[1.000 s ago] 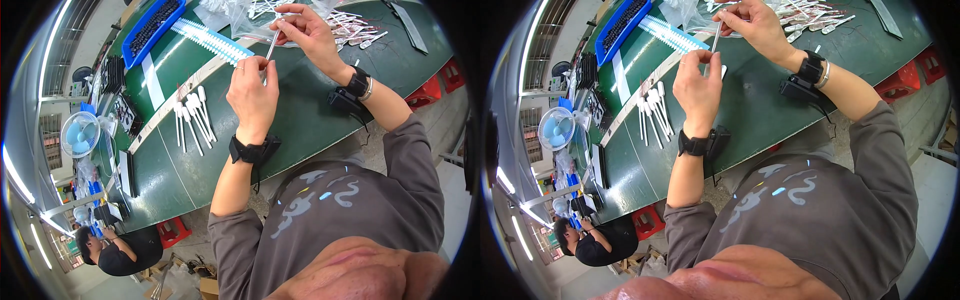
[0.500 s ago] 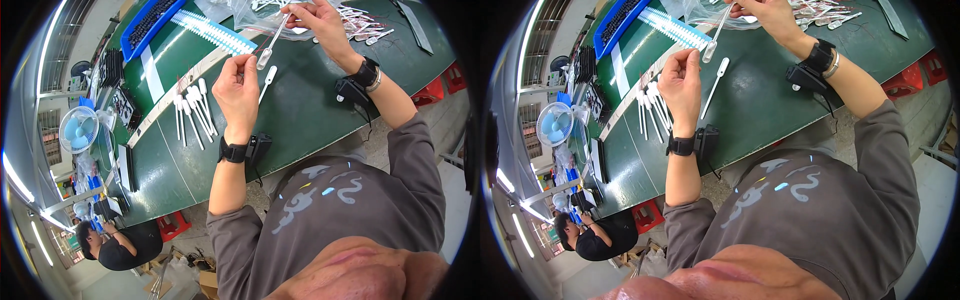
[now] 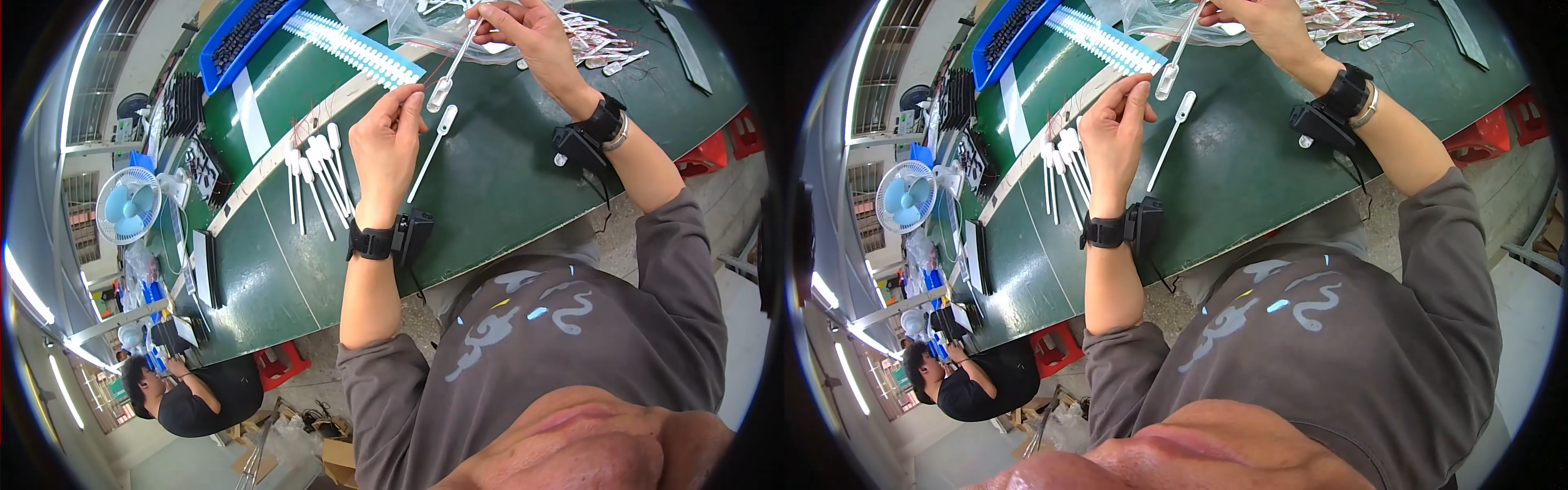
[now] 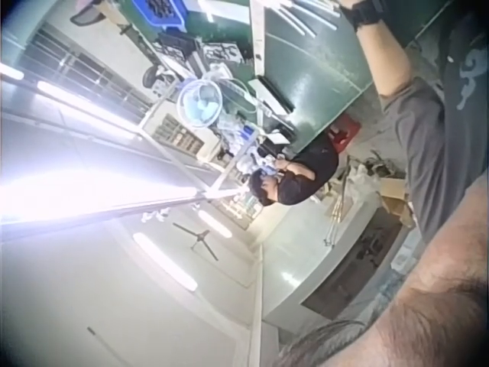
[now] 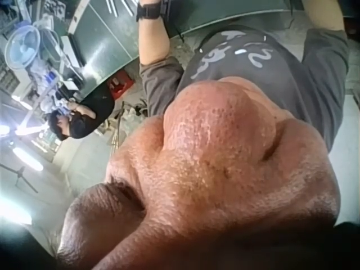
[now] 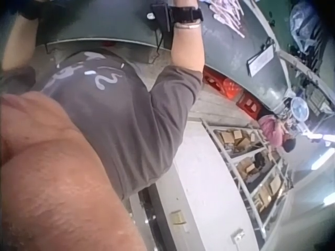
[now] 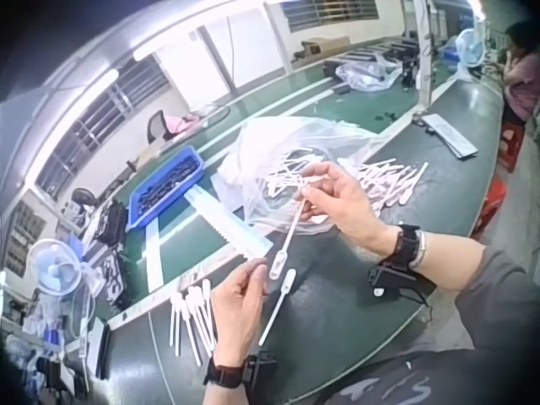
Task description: The person picks up a white plastic component and a white plastic rod, joining them together by hand. They then thread a thin red wire through the assembly before placing the finished piece on the green work surface.
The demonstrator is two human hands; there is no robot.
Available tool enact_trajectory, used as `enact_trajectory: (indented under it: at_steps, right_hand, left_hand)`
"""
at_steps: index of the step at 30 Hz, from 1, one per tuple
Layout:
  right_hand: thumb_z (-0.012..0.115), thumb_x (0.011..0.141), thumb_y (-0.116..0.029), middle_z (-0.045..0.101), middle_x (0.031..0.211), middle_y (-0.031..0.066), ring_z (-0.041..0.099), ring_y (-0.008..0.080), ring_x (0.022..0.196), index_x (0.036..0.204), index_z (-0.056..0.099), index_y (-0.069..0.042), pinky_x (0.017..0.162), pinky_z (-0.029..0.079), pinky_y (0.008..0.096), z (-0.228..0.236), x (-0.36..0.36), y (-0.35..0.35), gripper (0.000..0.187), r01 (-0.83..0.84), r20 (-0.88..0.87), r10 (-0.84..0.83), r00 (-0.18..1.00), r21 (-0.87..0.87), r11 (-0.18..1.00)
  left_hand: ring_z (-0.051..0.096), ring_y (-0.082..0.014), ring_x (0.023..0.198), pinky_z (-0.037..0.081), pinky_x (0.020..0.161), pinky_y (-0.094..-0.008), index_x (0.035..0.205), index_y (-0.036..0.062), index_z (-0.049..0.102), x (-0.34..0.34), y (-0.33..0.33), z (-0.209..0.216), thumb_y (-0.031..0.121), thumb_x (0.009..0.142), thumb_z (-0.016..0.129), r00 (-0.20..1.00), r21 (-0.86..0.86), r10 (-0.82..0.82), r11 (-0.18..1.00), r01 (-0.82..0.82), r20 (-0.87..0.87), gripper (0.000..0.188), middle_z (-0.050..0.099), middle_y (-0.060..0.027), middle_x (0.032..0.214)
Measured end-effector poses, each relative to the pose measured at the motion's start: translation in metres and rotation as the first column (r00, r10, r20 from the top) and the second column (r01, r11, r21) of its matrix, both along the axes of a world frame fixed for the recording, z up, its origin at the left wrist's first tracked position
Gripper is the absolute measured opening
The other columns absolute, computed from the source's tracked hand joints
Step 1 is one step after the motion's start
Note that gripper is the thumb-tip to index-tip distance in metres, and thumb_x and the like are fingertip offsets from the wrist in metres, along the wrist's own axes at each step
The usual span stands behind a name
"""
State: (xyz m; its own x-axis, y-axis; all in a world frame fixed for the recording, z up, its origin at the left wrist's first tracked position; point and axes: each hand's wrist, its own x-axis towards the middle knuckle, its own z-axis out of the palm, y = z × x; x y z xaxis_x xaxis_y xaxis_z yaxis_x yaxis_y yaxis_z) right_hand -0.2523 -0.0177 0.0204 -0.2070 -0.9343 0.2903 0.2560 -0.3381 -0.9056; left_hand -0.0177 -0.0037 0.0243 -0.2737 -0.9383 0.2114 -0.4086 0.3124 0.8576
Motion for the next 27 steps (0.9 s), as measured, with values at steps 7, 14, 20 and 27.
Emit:
enact_trajectory:
  at_steps: [7,14,20,27]
  right_hand:
    - [0.056,0.098,-0.009,0.066,0.095,0.0085,0.065,0.0126,0.08,0.123,0.049,-0.005,0.072,0.055,0.025,-0.001,0.001,-0.001,0.026,0.018,-0.009,-0.018,1.0,0.012,1.0]
    - [0.057,0.098,-0.01,0.066,0.096,0.0086,0.065,0.0125,0.079,0.122,0.05,-0.006,0.072,0.055,0.0253,0.003,0.003,0.001,0.025,0.039,0.028,-0.04,0.999,0.043,0.998]
    - [0.056,0.098,-0.01,0.067,0.096,0.0084,0.065,0.0124,0.079,0.122,0.051,-0.006,0.072,0.055,0.0255,0.0,-0.001,0.0,0.024,0.035,0.015,-0.035,0.999,0.027,0.999]
    - [0.057,0.098,-0.01,0.067,0.096,0.0079,0.065,0.0123,0.079,0.121,0.052,-0.005,0.072,0.055,0.0256,-0.001,0.002,-0.001,0.024,0.063,0.016,-0.064,0.998,0.08,0.995]
  left_hand:
    - [0.063,-0.0205,0.065,0.049,0.062,-0.0286,0.097,0.0082,0.075,0.0,-0.004,-0.01,0.017,0.089,0.07,0.966,-0.522,0.139,0.853,-0.004,0.219,0.014,0.07,-0.0048,0.082]
    - [0.062,-0.0205,0.064,0.049,0.061,-0.0291,0.096,0.0059,0.075,-0.006,-0.004,-0.021,0.013,0.088,0.07,0.999,-0.394,0.04,0.919,-0.026,0.028,0.012,0.068,-0.0056,0.086]
    - [0.059,-0.0154,0.062,0.046,0.058,-0.0278,0.097,0.002,0.074,-0.009,0.003,-0.012,0.008,0.088,0.069,0.995,-0.116,0.049,0.991,-0.059,-0.087,0.012,0.065,-0.008,0.082]
    - [0.058,-0.0163,0.059,0.045,0.056,-0.0294,0.095,0.0015,0.075,-0.01,0.004,-0.013,0.008,0.088,0.069,0.998,-0.297,0.059,0.954,-0.049,0.026,0.011,0.063,-0.0085,0.078]
